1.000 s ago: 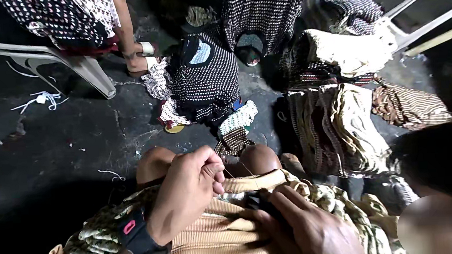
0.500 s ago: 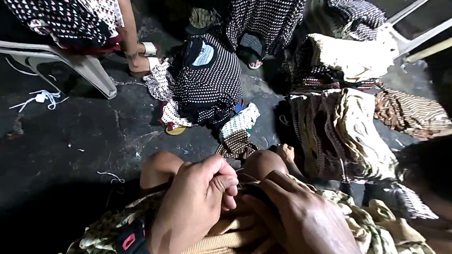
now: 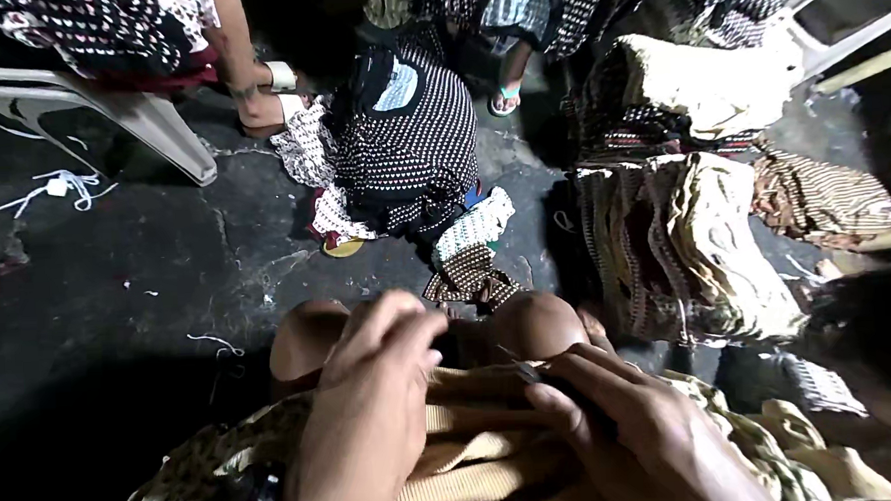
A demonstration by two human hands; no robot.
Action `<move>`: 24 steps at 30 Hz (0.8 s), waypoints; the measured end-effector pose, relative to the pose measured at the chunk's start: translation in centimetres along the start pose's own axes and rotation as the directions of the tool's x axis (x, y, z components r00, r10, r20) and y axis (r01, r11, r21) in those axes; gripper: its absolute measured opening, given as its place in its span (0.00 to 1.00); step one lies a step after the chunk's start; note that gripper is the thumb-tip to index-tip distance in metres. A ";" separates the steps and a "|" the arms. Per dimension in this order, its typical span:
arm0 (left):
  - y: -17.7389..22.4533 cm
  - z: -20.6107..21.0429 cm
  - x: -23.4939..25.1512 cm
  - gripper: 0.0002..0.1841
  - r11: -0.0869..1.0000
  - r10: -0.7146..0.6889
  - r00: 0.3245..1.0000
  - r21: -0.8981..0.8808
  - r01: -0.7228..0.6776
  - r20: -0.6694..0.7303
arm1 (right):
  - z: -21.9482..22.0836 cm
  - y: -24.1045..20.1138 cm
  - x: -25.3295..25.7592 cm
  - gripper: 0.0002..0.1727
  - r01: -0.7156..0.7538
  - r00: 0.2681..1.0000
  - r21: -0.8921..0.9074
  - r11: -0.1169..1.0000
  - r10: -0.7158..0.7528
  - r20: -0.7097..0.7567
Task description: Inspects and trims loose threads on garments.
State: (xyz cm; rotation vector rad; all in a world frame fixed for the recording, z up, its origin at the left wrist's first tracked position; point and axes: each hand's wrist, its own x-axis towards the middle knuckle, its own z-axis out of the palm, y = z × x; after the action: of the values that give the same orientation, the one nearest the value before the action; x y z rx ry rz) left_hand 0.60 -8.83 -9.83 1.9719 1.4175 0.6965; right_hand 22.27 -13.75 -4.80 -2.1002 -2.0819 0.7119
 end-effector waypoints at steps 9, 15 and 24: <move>1.1 1.0 0.4 0.08 0.978 0.130 0.903 0.095 -0.184 0.410 | -0.9 0.3 0.5 0.32 0.016 0.997 0.040 0.999 -0.019 0.070; 1.4 1.6 0.7 0.04 0.911 0.136 0.938 0.332 -0.245 0.319 | -1.5 0.2 0.4 0.30 0.013 0.990 0.011 1.000 -0.015 0.138; 1.6 0.8 1.0 0.08 0.972 0.053 0.847 0.166 -0.164 0.528 | -1.5 0.6 0.8 0.31 0.024 0.974 0.042 0.999 -0.033 0.224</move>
State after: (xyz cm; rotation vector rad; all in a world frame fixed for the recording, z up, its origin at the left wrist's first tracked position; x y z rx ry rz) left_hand 2.44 -8.38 -9.15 2.1929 1.0761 0.0318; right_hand 23.33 -12.64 -3.91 -2.0493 -2.1823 1.0212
